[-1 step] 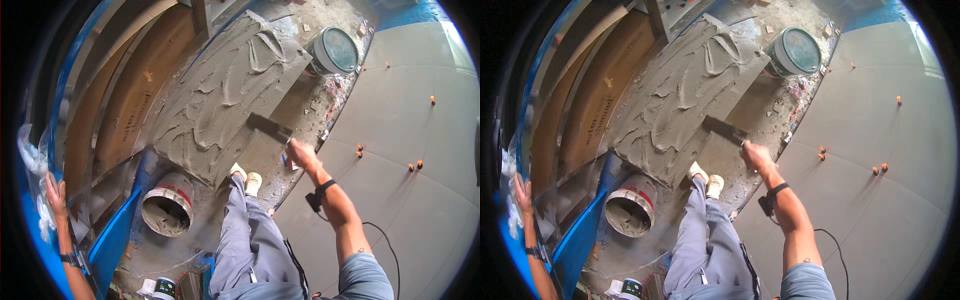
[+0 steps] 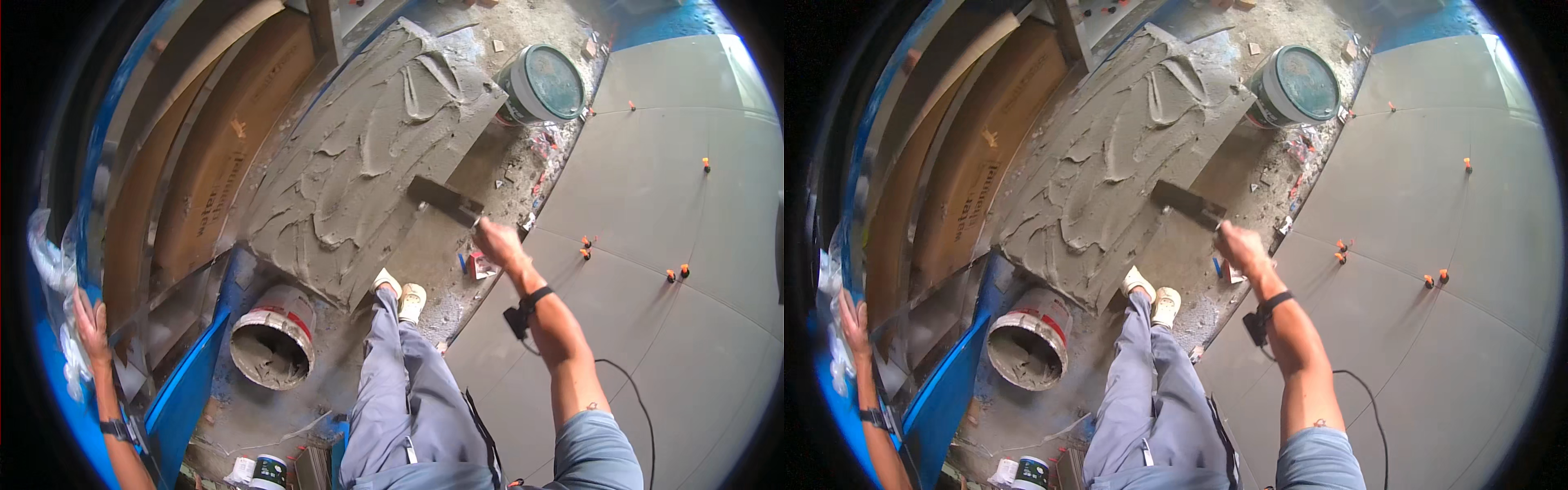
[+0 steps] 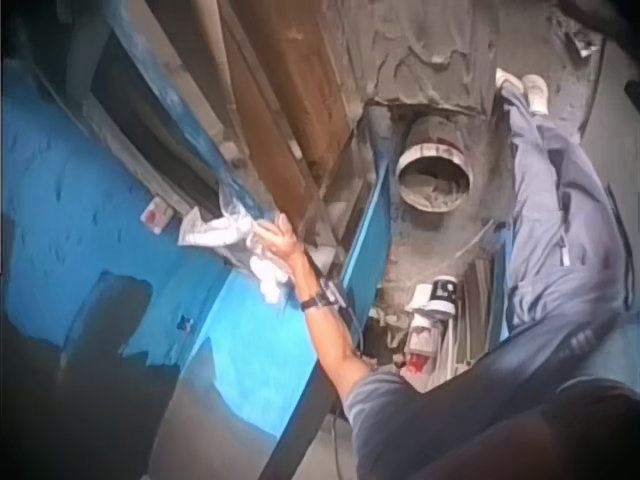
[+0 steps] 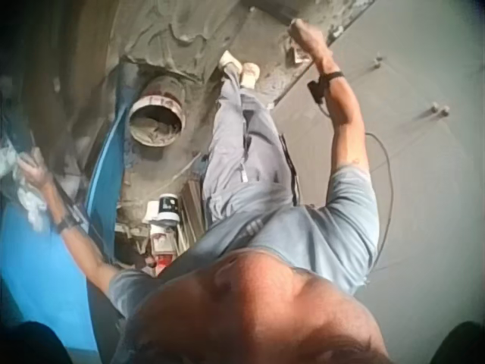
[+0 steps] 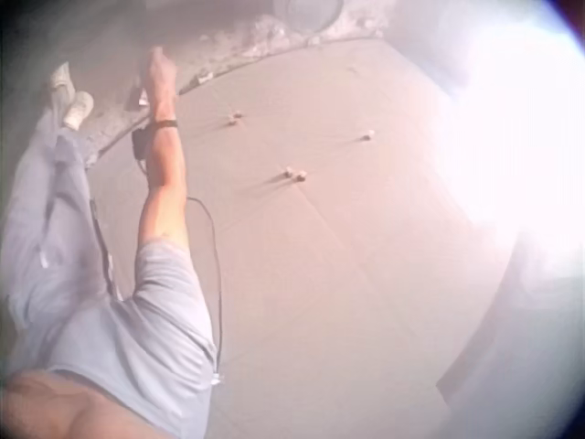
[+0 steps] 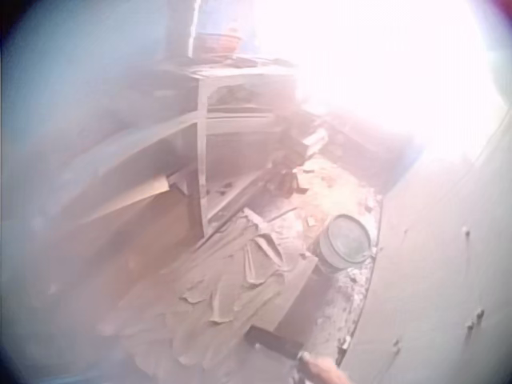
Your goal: Applying adhesive or mortar to the back of a large tile using a trowel.
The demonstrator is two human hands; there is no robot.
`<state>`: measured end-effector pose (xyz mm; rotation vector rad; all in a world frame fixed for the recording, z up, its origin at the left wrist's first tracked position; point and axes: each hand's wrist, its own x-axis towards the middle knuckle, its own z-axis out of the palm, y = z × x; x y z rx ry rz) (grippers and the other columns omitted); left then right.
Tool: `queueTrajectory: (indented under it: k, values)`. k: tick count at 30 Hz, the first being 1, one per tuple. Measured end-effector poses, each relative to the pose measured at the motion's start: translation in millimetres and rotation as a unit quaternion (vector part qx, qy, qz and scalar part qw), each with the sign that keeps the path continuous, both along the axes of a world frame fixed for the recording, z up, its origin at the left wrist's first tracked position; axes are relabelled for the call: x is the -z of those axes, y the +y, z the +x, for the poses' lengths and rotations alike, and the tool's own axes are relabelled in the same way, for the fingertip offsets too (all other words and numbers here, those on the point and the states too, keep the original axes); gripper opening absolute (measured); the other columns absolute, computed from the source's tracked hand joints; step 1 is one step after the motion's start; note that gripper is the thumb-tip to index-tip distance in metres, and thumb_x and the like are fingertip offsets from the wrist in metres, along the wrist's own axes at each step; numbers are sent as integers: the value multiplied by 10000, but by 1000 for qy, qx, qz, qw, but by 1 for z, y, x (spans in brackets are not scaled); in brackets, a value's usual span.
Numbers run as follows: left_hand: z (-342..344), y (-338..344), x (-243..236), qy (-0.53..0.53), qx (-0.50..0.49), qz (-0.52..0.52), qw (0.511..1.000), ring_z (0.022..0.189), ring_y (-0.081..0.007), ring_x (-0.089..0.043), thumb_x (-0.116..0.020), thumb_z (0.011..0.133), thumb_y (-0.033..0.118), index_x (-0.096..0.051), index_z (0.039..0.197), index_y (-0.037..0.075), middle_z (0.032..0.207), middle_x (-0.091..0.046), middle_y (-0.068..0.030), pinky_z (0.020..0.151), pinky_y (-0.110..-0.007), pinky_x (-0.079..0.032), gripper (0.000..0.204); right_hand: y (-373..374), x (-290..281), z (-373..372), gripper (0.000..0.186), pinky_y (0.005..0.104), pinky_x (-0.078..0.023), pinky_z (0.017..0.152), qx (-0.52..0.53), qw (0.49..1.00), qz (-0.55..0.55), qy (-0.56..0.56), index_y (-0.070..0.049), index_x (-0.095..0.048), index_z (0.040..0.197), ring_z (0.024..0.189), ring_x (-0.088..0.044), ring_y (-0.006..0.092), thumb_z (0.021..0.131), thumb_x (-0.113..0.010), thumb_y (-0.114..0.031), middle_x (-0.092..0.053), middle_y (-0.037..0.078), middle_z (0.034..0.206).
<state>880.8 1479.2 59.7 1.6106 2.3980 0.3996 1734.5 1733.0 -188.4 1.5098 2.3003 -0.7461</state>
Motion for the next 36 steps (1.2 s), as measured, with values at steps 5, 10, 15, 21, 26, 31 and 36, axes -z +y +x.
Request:
queueTrajectory:
  k: [5, 10, 15, 21, 26, 31, 36]
  values:
    - [-2, -10, -4, 18, -26, -4, 999, 1426, -335, -264, -548, 963, 374, -225, 1491, 6, 1529, -265, -198, 1108, -436, -331, 720, 112, 0, 31, 308, 503, -508, 654, 6, 997, 68, -37, -40, -474, 946, 738, -634, 419, 885, -584, -321, -629, 223, 728]
    - [26, 5, -7, 64, -62, -24, 996, 1400, -346, -309, -527, 972, 370, -250, 1484, 7, 1525, -280, -197, 1111, -430, -334, 686, 167, 0, 35, 345, 506, -493, 699, 162, 985, 46, -33, -3, -526, 925, 772, -632, 442, 909, -545, -347, -640, 252, 797]
    - [48, 15, -15, 140, -65, -25, 988, 1367, -344, -354, -519, 980, 352, -277, 1478, 18, 1513, -298, -200, 1088, -409, -369, 646, 112, 41, 31, 289, 368, -467, 484, 121, 942, -193, 248, -11, -615, 916, 562, -552, 203, 952, -521, -282, -540, 82, 645]
    - [109, 67, -10, 85, -126, 41, 988, 1270, -334, -473, -523, 981, 346, -299, 1472, 24, 1476, -352, -196, 1047, -400, -414, 628, 106, 1, 32, 340, 513, -498, 649, -27, 991, -130, -9, -14, -507, 906, 731, -633, 415, 918, -531, -353, -635, 229, 770]
    - [87, 60, -9, 225, -122, -32, 966, 1273, -340, -471, -537, 971, 368, -292, 1475, 26, 1484, -340, -203, 1044, -402, -419, 656, 247, -2, 90, 281, 512, -502, 610, -40, 998, 41, -17, -27, -457, 911, 691, -628, 420, 877, -562, -285, -614, 216, 701]
    - [90, 61, -24, 253, -122, -45, 959, 1327, -348, -400, -529, 956, 443, -318, 1462, 12, 1477, -361, -203, 1080, -420, -357, 697, 290, -5, 104, 352, 535, -487, 698, 44, 998, 12, -37, -19, -484, 919, 744, -632, 440, 914, -541, -366, -622, 244, 731]
    - [110, 71, -11, 232, -156, -44, 959, 1350, -365, -353, -525, 934, 509, -330, 1455, 11, 1476, -371, -190, 1110, -431, -292, 747, 187, 48, 55, 316, 334, -401, 448, 399, 849, -211, 273, -53, -545, 824, 477, -456, 158, 914, -541, -356, -493, 31, 600]
